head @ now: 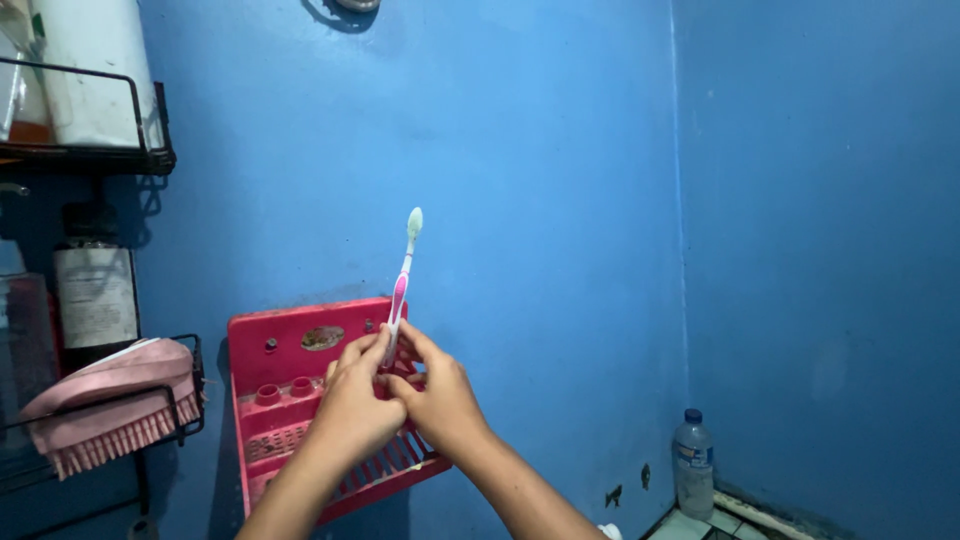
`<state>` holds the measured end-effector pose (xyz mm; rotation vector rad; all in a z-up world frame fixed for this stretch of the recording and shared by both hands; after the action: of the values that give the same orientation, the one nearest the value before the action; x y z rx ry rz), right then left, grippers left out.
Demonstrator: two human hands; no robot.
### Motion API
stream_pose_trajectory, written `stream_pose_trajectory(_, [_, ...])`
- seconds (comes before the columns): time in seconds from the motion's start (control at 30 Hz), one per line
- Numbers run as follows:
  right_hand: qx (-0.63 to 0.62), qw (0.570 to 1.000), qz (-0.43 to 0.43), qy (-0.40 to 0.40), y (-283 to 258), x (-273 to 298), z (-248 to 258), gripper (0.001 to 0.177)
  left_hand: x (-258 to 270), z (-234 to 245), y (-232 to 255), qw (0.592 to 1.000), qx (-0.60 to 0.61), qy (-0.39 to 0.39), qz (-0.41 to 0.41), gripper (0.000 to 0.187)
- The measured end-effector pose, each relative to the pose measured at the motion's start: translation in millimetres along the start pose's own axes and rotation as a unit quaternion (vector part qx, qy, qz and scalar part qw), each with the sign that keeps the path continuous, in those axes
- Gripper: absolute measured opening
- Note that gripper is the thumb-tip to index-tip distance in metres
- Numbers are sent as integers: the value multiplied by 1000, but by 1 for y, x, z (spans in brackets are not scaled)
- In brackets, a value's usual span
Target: The person washes several bathroom items one by one in a large grey basin. They rinse toothbrushes, a toothpaste tube, a sponge, and a small white cap, then place each item back into a red wall-mounted holder.
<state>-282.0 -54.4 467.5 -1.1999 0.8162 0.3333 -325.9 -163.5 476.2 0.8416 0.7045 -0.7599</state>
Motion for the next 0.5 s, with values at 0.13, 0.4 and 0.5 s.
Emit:
stream_pose_trajectory(0.13, [-27,997,69,19,-20,3,10,65,1,10,23,999,12,17,-31,89])
stream_pose_trajectory(0.4, [-50,995,80,35,-41,8,23,52,9,16,44,994,104,22,-7,76])
stream_pose_trajectory(0.5, [-35,992,101,67,-57,17,33,44,15,25,65,992,67,64,-83,76])
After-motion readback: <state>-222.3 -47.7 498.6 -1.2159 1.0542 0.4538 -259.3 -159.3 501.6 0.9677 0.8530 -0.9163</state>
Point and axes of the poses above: each hand's wrist, its own x-axis away from the middle knuckle, its own z-axis out of the back of the hand, y = z × x, the point moved 10 cm from there along -x, towards the middle knuckle, and after that the axes turned 3 degrees about -z, right-handed, at the moved point
